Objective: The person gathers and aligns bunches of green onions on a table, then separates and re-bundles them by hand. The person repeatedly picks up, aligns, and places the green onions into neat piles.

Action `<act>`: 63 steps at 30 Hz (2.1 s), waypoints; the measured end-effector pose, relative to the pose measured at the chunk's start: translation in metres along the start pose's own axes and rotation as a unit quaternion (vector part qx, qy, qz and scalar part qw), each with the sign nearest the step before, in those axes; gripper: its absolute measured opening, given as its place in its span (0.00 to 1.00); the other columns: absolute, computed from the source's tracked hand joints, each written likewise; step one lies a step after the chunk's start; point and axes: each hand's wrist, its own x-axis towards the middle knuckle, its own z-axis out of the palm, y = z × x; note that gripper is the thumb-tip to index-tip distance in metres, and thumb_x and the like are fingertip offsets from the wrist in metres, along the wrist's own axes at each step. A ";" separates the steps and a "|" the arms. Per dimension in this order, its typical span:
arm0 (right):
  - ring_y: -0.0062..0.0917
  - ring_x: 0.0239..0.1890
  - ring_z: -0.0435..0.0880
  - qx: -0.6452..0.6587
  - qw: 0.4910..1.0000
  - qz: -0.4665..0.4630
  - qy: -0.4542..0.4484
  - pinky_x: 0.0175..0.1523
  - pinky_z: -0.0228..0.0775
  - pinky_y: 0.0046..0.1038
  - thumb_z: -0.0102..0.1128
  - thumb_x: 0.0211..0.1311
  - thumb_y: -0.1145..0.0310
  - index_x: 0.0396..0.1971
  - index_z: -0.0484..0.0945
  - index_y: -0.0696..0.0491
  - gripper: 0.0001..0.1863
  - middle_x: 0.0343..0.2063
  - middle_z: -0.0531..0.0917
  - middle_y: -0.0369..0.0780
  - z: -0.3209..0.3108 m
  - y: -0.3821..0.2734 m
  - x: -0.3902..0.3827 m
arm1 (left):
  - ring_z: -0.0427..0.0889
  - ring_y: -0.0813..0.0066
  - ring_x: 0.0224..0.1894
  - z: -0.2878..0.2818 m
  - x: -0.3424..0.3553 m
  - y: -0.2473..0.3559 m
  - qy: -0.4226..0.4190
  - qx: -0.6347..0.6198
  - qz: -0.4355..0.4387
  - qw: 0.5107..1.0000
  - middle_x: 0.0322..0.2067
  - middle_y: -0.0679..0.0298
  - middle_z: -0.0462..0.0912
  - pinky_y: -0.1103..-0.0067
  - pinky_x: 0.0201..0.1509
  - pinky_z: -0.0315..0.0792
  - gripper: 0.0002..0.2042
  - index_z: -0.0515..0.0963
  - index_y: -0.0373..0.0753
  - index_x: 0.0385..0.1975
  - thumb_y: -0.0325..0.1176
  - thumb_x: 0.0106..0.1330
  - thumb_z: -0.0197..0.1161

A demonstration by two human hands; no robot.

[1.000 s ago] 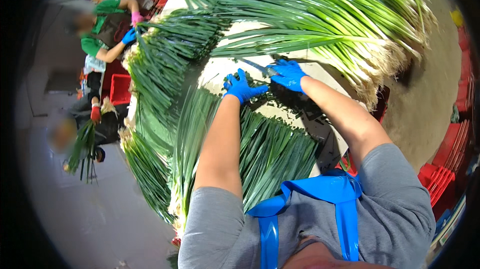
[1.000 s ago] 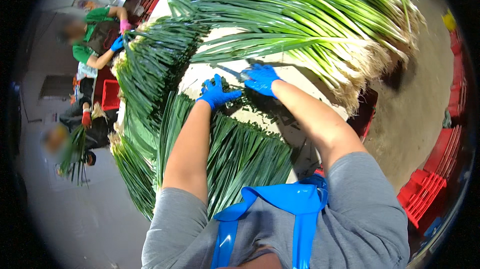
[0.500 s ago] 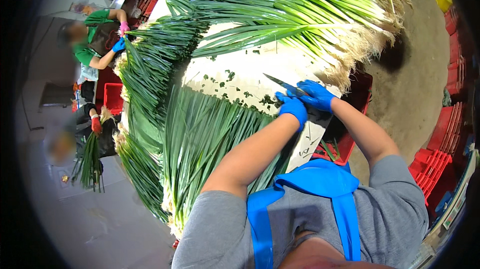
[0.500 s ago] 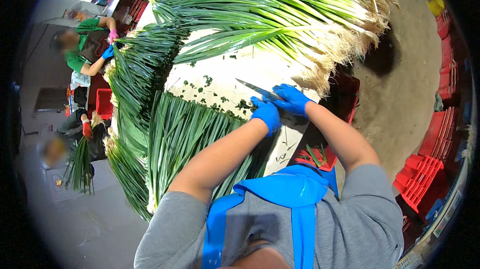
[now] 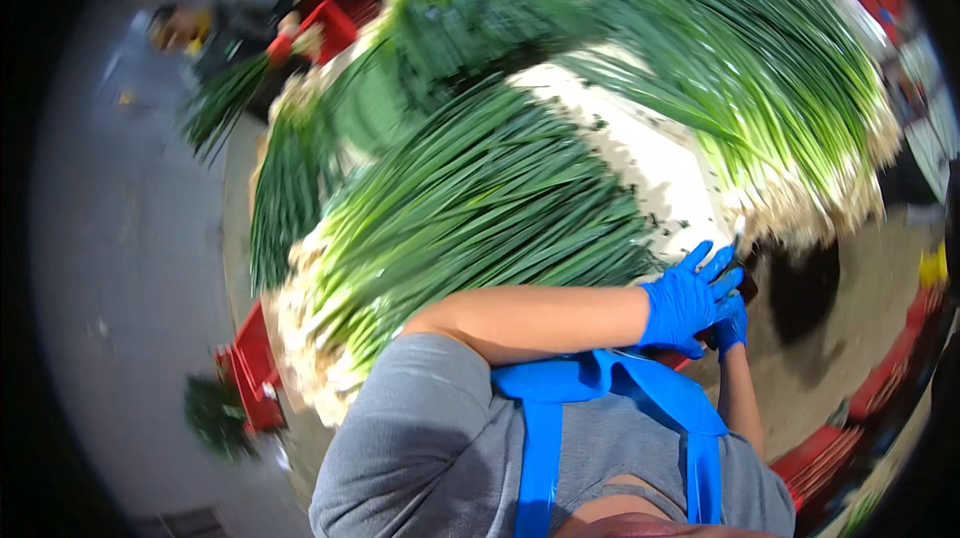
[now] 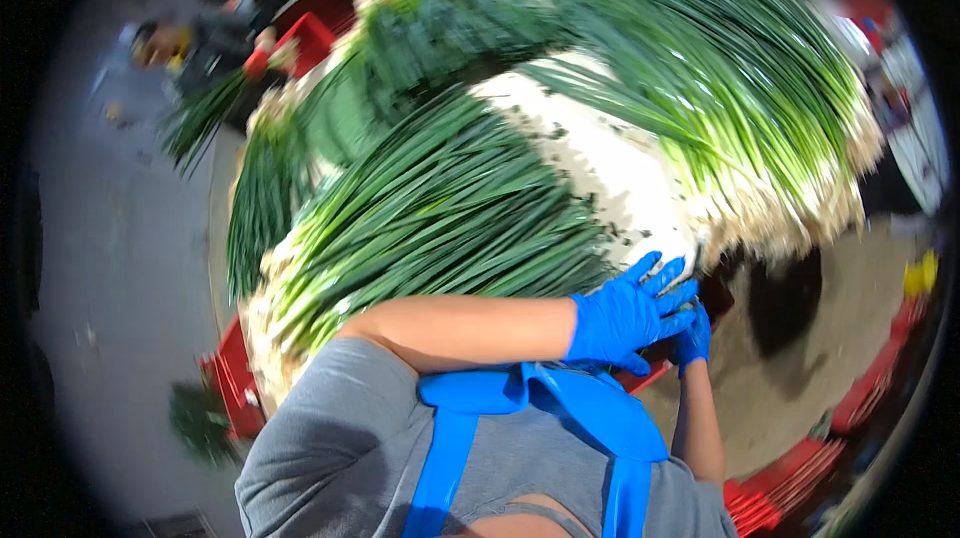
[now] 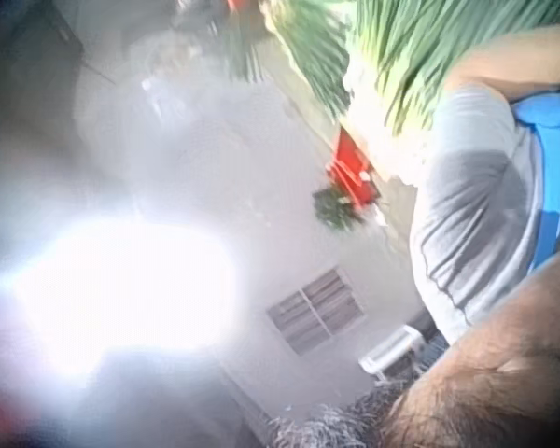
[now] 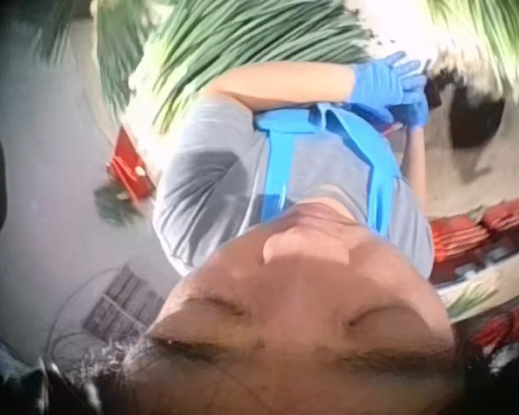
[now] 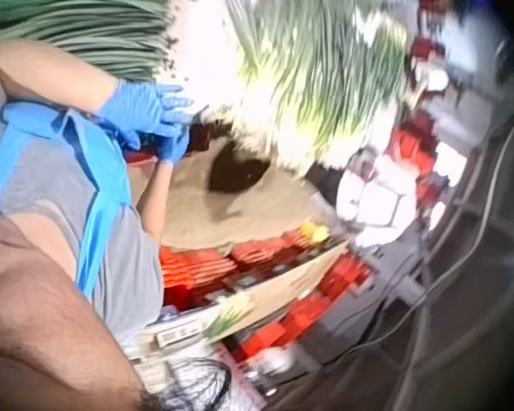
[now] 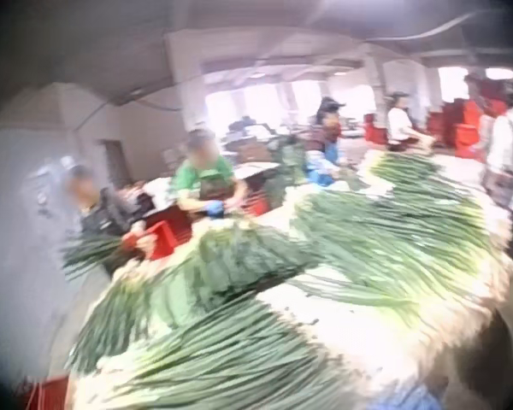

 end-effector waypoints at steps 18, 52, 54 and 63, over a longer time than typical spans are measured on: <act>0.21 0.43 0.72 -0.182 0.851 0.158 -0.467 0.50 0.63 0.24 0.49 0.59 0.63 0.42 0.72 0.55 0.15 0.39 0.76 0.39 0.231 0.003 -0.141 | 0.57 0.49 0.59 -0.019 -0.558 -0.223 0.083 0.025 -0.750 0.656 0.57 0.50 0.58 0.63 0.60 0.54 0.37 0.60 0.39 0.55 0.63 0.54 0.48; 0.16 0.39 0.69 0.121 0.926 0.139 -0.330 0.47 0.62 0.20 0.49 0.62 0.58 0.40 0.71 0.53 0.14 0.34 0.73 0.33 0.226 -0.001 -0.106 | 0.76 0.75 0.30 0.116 -0.564 -0.179 0.261 -0.400 -0.682 0.554 0.31 0.61 0.79 0.78 0.39 0.70 0.26 0.75 0.33 0.41 0.53 0.61 0.50; 0.16 0.36 0.70 0.117 0.935 0.133 -0.306 0.43 0.64 0.20 0.51 0.60 0.57 0.39 0.71 0.52 0.15 0.33 0.74 0.33 0.204 -0.015 -0.072 | 0.77 0.75 0.29 0.110 -0.501 -0.169 0.320 -0.511 -0.634 0.484 0.31 0.60 0.80 0.79 0.36 0.72 0.24 0.74 0.33 0.42 0.51 0.61 0.50; 0.25 0.13 0.68 -0.042 0.916 0.159 -0.366 0.15 0.59 0.29 0.49 0.56 0.45 0.34 0.72 0.44 0.17 0.15 0.71 0.37 0.150 -0.063 0.145 | 0.77 0.66 0.40 0.104 -0.317 -0.094 0.452 -0.646 -0.506 0.349 0.44 0.57 0.75 0.73 0.41 0.74 0.27 0.66 0.37 0.51 0.54 0.65 0.37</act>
